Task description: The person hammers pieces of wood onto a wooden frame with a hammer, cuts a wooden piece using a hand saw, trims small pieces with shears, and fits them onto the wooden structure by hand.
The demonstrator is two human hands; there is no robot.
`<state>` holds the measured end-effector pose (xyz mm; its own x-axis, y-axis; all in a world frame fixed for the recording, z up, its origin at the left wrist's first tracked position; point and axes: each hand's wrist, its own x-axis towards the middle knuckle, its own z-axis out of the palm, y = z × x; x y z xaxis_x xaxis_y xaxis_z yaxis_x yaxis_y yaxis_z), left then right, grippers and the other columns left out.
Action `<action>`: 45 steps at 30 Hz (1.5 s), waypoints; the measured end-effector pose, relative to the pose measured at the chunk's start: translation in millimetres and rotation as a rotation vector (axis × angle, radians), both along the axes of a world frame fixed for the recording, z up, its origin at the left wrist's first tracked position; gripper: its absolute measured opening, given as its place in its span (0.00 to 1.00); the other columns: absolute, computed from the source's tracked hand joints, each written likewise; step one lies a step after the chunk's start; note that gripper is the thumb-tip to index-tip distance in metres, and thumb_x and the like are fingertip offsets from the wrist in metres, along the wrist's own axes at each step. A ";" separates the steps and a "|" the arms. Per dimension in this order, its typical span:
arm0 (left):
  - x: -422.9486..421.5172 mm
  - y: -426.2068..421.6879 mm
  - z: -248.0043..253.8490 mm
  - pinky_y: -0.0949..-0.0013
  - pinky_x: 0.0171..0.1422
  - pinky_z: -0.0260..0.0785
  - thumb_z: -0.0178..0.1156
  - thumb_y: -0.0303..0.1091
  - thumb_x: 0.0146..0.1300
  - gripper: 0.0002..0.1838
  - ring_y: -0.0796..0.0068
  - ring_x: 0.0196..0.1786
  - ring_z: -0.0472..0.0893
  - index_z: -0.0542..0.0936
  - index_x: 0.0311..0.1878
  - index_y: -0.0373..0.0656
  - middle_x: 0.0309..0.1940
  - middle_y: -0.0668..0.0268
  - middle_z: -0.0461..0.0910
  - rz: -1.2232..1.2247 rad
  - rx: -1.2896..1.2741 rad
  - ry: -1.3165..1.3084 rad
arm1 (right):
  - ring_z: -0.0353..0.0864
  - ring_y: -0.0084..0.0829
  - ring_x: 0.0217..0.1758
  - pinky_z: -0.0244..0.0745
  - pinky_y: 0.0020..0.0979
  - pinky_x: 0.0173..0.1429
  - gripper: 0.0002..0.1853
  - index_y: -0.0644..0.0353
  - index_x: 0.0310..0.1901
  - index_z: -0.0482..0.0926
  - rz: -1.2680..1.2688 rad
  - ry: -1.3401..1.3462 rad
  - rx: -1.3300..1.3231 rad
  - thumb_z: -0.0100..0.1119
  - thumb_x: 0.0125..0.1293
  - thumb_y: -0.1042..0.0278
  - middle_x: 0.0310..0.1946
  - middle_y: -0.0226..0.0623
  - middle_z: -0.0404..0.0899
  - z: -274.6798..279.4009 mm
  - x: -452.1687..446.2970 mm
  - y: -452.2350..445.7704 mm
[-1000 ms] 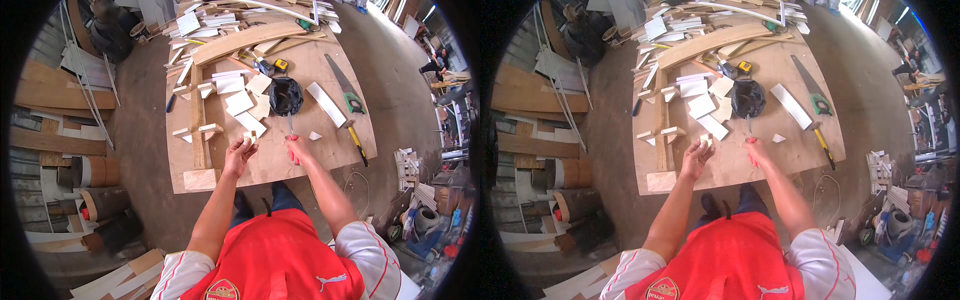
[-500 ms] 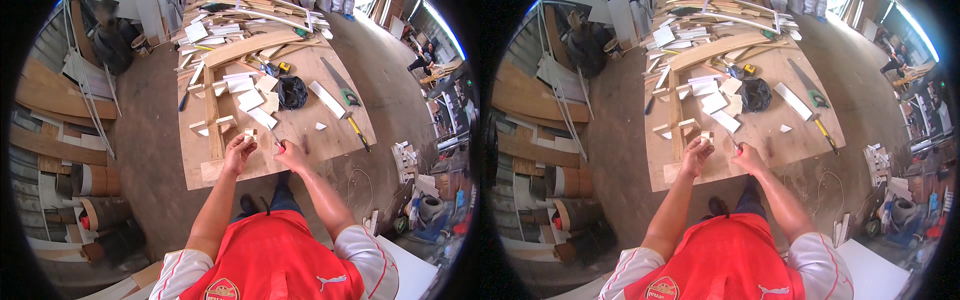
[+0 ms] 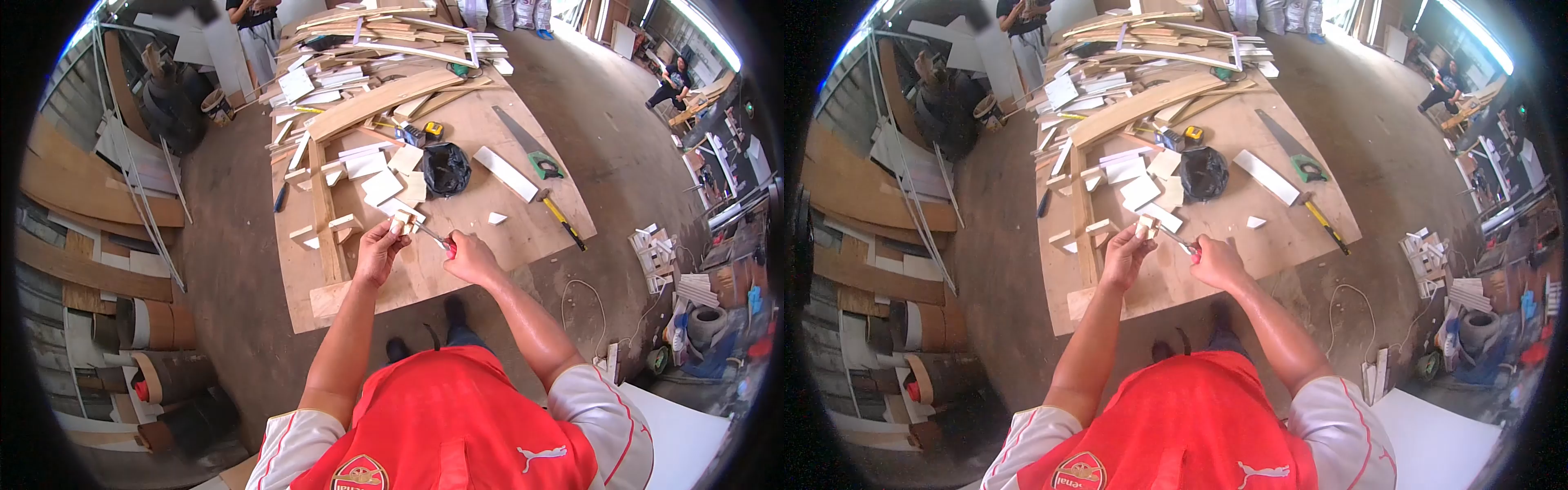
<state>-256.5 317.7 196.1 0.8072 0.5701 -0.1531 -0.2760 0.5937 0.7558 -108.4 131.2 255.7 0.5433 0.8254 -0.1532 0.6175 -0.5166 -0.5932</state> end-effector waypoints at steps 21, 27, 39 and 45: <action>93.1 -33.2 33.5 0.69 0.53 0.81 0.66 0.29 0.73 0.17 0.76 0.46 0.86 0.84 0.62 0.36 0.51 0.63 0.88 -0.010 0.183 -0.026 | 0.88 0.56 0.44 0.80 0.54 0.49 0.13 0.64 0.47 0.82 -0.059 -0.023 0.002 0.59 0.66 0.64 0.38 0.56 0.87 19.1 78.9 -47.2; 100.7 -38.4 36.9 0.70 0.53 0.81 0.68 0.31 0.72 0.18 0.76 0.44 0.86 0.84 0.62 0.36 0.51 0.63 0.88 -0.051 0.207 -0.014 | 0.88 0.56 0.44 0.81 0.54 0.49 0.13 0.64 0.45 0.84 -0.067 0.035 -0.006 0.59 0.65 0.65 0.38 0.57 0.87 20.6 81.9 -54.7; 100.6 -54.1 36.1 0.71 0.49 0.80 0.67 0.33 0.73 0.17 0.79 0.41 0.85 0.84 0.60 0.35 0.47 0.63 0.89 -0.080 0.310 0.124 | 0.88 0.55 0.45 0.81 0.53 0.51 0.12 0.61 0.42 0.86 -0.162 0.073 -0.015 0.61 0.62 0.64 0.38 0.55 0.87 -25.0 72.6 -64.5; 96.1 -47.4 27.6 0.72 0.46 0.79 0.69 0.34 0.72 0.16 0.79 0.39 0.84 0.85 0.57 0.36 0.43 0.66 0.89 -0.143 0.400 0.178 | 0.88 0.56 0.43 0.81 0.53 0.49 0.11 0.61 0.41 0.85 -0.160 0.013 0.003 0.60 0.62 0.65 0.35 0.54 0.87 -26.0 72.9 -71.6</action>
